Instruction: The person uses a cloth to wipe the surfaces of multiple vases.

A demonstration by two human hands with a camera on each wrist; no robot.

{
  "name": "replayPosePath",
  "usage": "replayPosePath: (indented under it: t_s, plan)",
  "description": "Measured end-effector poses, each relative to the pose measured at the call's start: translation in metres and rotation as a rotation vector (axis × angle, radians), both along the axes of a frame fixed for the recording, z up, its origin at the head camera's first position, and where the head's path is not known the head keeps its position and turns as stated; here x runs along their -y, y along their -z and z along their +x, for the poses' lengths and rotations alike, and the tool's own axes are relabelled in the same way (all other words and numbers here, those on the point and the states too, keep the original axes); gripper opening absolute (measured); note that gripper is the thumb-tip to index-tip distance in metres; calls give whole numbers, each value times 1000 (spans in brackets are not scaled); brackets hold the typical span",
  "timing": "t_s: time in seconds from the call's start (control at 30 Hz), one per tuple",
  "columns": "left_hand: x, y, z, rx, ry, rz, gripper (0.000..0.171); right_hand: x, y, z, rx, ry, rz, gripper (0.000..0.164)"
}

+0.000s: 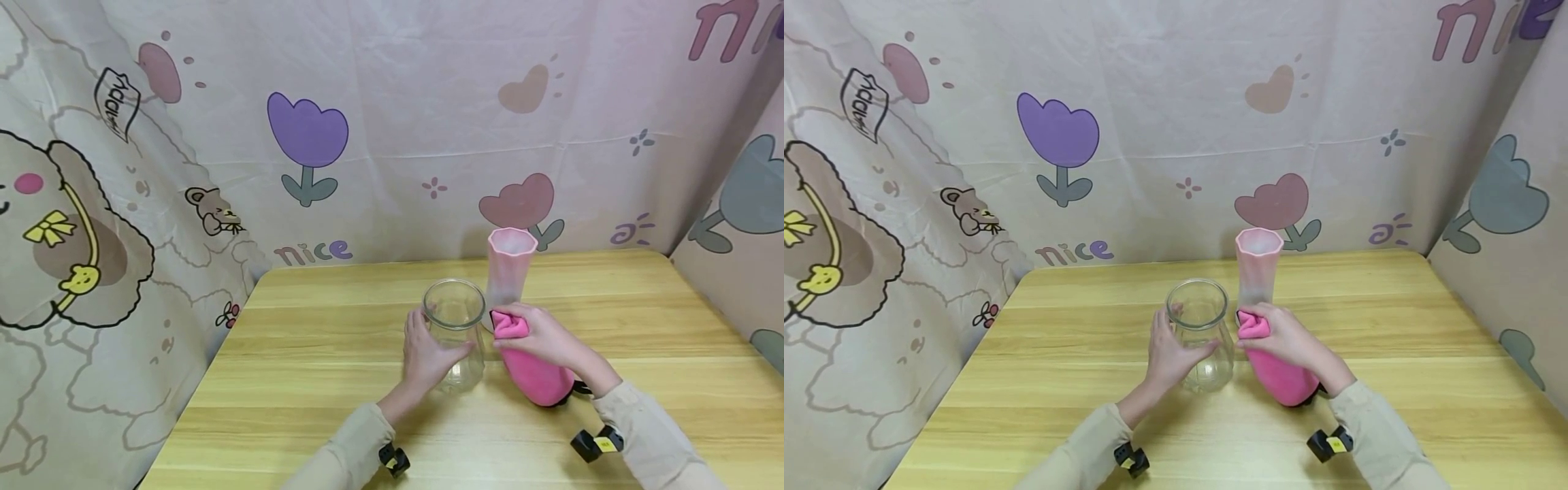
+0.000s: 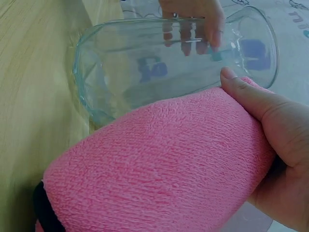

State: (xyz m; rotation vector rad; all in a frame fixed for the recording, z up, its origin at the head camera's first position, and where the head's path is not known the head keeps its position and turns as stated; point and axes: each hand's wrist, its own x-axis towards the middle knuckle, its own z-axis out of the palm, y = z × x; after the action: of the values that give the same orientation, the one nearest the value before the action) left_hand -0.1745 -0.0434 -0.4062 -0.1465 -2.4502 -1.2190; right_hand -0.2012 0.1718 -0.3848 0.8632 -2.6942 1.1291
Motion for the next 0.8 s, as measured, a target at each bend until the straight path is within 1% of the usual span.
replayPosePath:
  t_s: [0.07,0.13,0.27,0.33,0.43,0.5,0.57,0.67,0.8]
  plan:
    - [6,-1,-2,24,56,9,85,0,0,0,4,0,3,59]
    - [14,-2,-7,58,130,19,83,0,0,1,12,0,2,59]
    - [32,-2,-21,133,347,74,79,-1,0,2,23,3,0,58]
    - [40,-9,-24,167,465,123,75,-1,0,3,23,5,2,58]
    - [48,-23,-24,193,597,181,70,-1,1,3,25,5,4,58]
    - [52,-32,-24,208,656,206,68,-2,2,4,25,8,5,58]
    - [55,-33,-28,218,700,230,68,-2,2,4,24,9,3,58]
    - [57,-24,-41,257,760,283,68,-2,2,5,22,14,3,58]
    - [58,-12,-56,303,814,338,69,0,3,5,31,14,-8,59]
